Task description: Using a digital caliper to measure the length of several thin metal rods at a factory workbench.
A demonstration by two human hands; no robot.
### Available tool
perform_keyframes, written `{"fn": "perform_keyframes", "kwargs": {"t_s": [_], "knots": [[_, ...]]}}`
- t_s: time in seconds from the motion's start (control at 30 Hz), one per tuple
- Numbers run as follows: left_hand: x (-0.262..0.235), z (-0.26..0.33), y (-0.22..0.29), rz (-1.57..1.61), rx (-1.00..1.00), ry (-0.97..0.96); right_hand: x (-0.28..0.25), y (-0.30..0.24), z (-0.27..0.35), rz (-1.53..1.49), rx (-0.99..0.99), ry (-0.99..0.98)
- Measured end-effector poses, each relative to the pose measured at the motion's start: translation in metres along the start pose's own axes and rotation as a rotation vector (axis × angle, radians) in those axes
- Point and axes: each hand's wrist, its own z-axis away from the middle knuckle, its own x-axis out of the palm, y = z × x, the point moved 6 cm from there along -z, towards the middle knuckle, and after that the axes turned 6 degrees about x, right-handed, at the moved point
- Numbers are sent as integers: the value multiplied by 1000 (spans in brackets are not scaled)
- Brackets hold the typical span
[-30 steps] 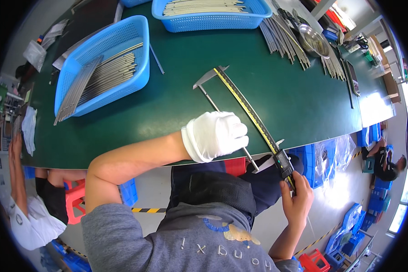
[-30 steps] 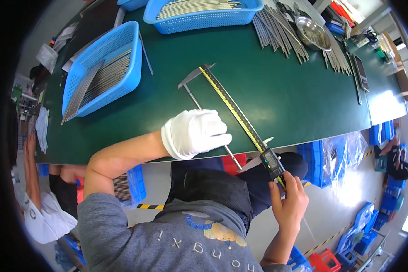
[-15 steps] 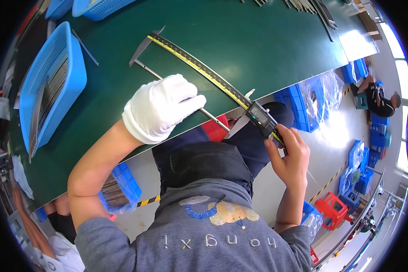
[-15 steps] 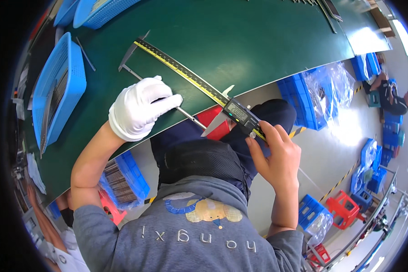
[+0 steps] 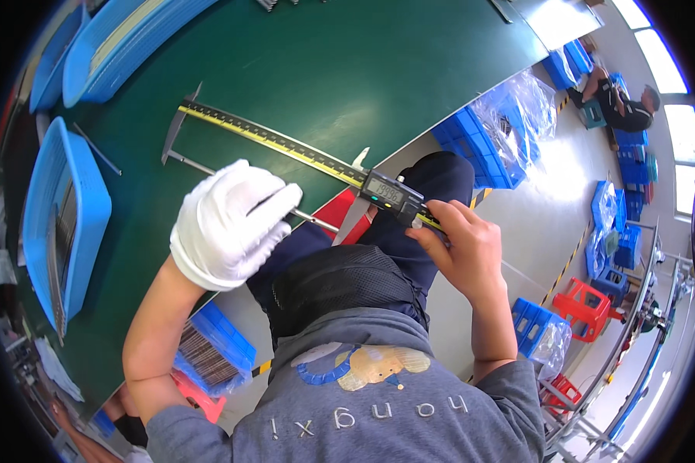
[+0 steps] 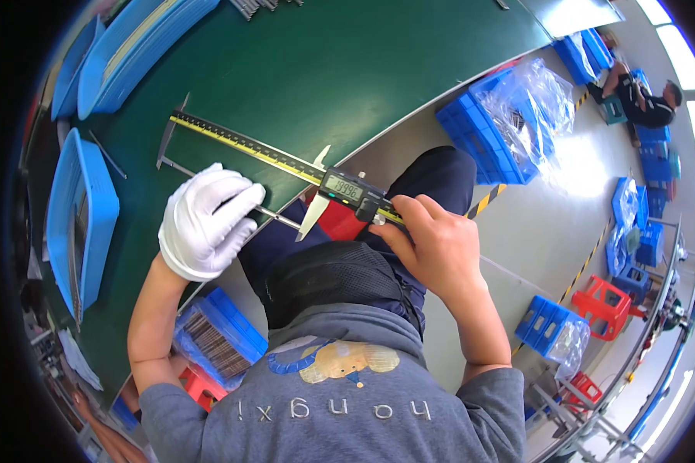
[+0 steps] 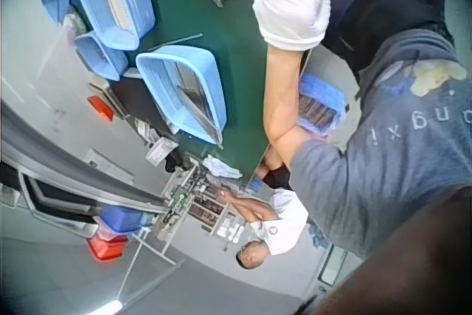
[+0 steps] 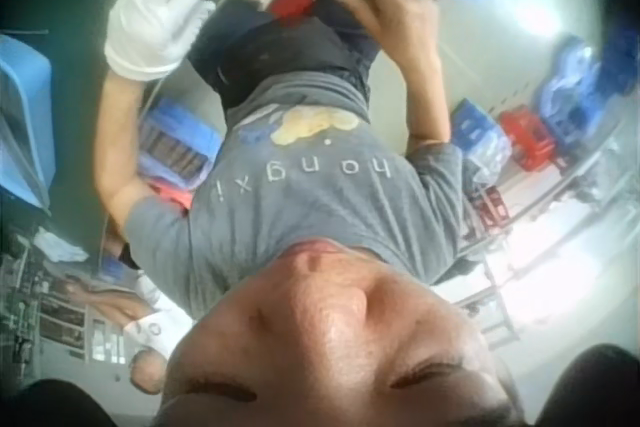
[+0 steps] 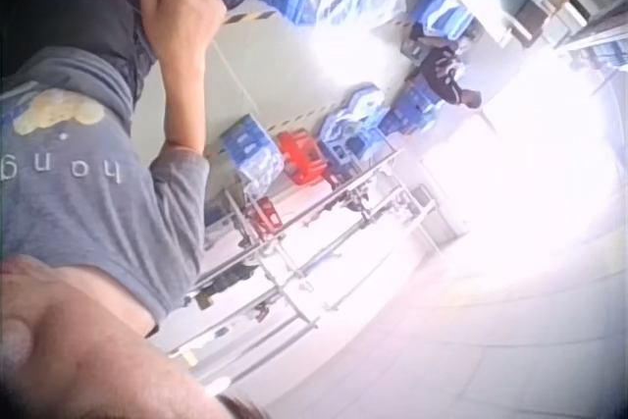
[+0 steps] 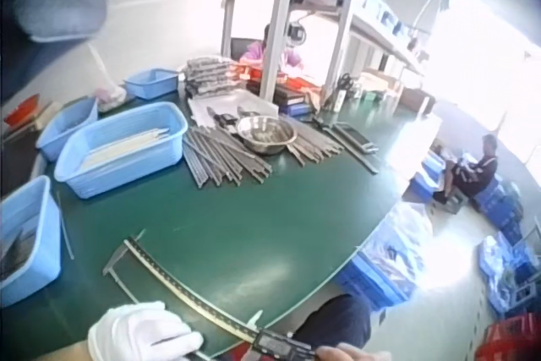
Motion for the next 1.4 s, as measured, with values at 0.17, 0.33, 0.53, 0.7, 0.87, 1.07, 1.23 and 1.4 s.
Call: {"fn": "perform_keyframes", "kwargs": {"t_s": [0.17,0.33,0.53,0.7,0.87,1.07,1.23,1.4], "knots": [[8,-2,10,13,-37,-77,-2,-2,-1,-27,21,-29],[11,-2,11,24,-73,-74,-2,-5,1,-16,18,-53],[16,-3,17,-79,-53,-66,1,-6,2,-16,16,-52],[21,1,28,-97,64,-42,1,-4,-1,-28,23,-63],[-28,-34,23,-269,220,-38,-4,-4,-3,-2,-44,-29],[-86,-88,-105,-682,66,268,-3,1,-1,-58,38,-48],[-65,-49,-281,-458,-905,-89,0,-4,2,-55,-17,-44],[-71,-58,-257,-237,-1049,29,-1,2,6,-51,-32,-41]]}}
